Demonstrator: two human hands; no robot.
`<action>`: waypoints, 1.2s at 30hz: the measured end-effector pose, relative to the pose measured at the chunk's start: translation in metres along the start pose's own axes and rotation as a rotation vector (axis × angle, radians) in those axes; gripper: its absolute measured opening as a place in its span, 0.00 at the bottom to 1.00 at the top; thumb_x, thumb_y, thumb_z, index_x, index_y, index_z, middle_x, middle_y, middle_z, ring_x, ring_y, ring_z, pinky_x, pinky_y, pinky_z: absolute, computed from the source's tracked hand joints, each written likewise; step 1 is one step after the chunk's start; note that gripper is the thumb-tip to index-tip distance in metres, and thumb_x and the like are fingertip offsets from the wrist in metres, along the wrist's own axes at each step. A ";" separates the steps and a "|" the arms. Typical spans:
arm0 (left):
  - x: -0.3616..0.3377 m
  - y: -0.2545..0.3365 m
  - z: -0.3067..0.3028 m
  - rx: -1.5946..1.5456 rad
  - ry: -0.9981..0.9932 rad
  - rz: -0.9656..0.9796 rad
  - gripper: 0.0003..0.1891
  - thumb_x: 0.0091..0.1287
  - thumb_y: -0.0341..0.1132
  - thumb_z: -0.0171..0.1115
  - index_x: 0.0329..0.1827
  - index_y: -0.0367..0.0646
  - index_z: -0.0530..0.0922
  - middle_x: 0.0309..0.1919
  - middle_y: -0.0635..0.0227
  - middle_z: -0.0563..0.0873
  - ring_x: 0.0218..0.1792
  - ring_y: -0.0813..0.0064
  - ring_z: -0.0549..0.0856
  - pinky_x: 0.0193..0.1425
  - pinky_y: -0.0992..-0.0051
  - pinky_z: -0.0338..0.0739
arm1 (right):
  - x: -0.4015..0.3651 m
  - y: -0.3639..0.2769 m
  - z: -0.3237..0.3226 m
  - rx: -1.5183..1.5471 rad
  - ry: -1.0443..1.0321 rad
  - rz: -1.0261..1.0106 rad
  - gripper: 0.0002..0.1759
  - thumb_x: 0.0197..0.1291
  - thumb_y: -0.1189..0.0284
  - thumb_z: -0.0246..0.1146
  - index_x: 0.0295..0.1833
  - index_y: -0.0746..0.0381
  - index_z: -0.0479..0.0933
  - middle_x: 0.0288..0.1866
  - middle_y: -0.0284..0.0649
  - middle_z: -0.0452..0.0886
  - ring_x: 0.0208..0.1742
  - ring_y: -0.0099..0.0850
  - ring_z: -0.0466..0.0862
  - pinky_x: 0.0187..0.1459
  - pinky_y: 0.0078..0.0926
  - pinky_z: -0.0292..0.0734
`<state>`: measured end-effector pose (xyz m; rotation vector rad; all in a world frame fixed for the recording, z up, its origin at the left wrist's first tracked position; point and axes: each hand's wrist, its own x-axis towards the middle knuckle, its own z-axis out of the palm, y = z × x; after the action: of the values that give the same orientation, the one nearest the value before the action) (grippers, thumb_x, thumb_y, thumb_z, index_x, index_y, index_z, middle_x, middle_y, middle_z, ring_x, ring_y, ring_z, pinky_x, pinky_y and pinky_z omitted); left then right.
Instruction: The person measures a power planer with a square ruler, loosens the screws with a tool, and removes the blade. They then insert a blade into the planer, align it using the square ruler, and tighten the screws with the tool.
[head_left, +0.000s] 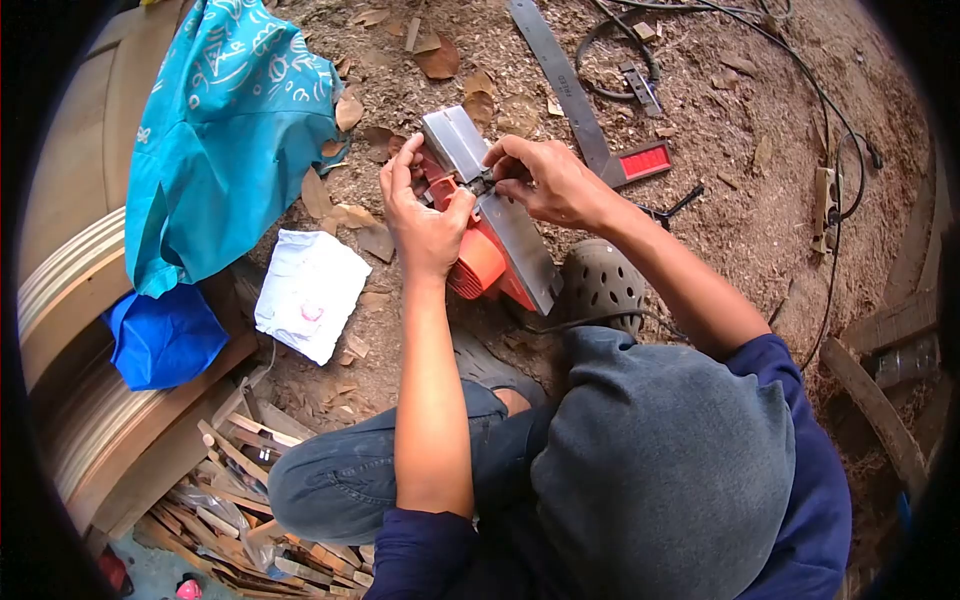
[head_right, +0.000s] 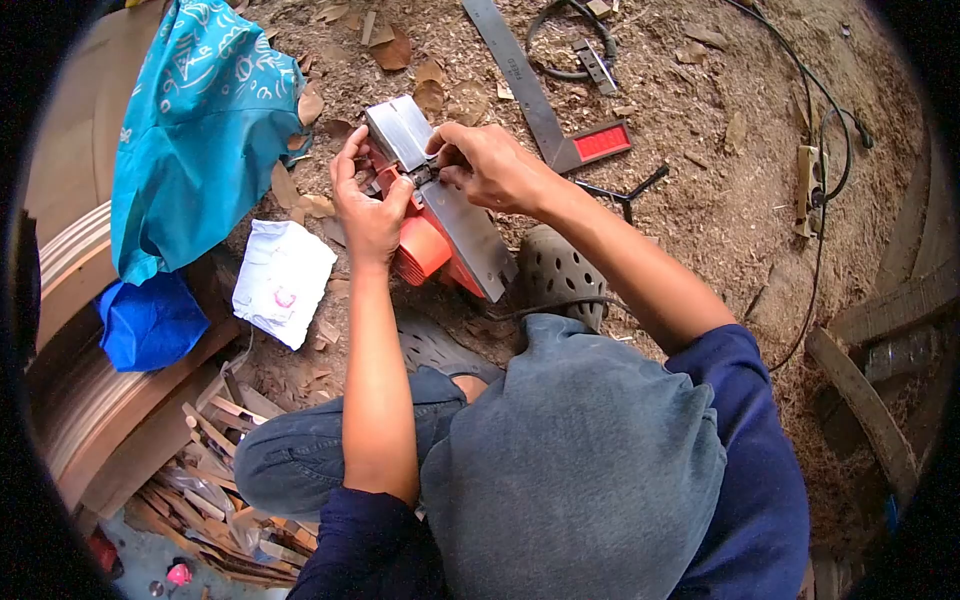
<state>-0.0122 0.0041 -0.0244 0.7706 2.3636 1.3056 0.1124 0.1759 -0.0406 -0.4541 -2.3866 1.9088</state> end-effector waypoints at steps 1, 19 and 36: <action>0.000 0.001 0.000 0.006 0.001 -0.008 0.40 0.54 0.28 0.74 0.76 0.43 0.77 0.58 0.63 0.78 0.56 0.66 0.81 0.68 0.64 0.79 | 0.001 0.000 -0.001 0.000 0.001 0.002 0.16 0.66 0.80 0.70 0.58 0.68 0.79 0.44 0.53 0.92 0.49 0.50 0.93 0.52 0.43 0.87; 0.000 0.007 0.000 0.043 0.026 0.013 0.38 0.54 0.30 0.73 0.75 0.41 0.79 0.58 0.61 0.80 0.57 0.64 0.83 0.69 0.63 0.79 | 0.018 0.004 -0.007 -0.012 -0.121 -0.052 0.13 0.65 0.81 0.69 0.54 0.68 0.83 0.42 0.53 0.92 0.45 0.50 0.93 0.48 0.42 0.86; 0.001 0.003 -0.001 0.077 0.017 0.019 0.39 0.52 0.30 0.74 0.74 0.40 0.78 0.59 0.57 0.78 0.59 0.60 0.84 0.69 0.61 0.81 | -0.012 0.012 0.022 -0.008 0.209 -0.032 0.09 0.65 0.78 0.73 0.51 0.65 0.90 0.44 0.51 0.93 0.44 0.43 0.95 0.49 0.37 0.88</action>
<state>-0.0126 0.0056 -0.0210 0.8097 2.4384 1.2391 0.1211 0.1539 -0.0560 -0.5809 -2.2552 1.7439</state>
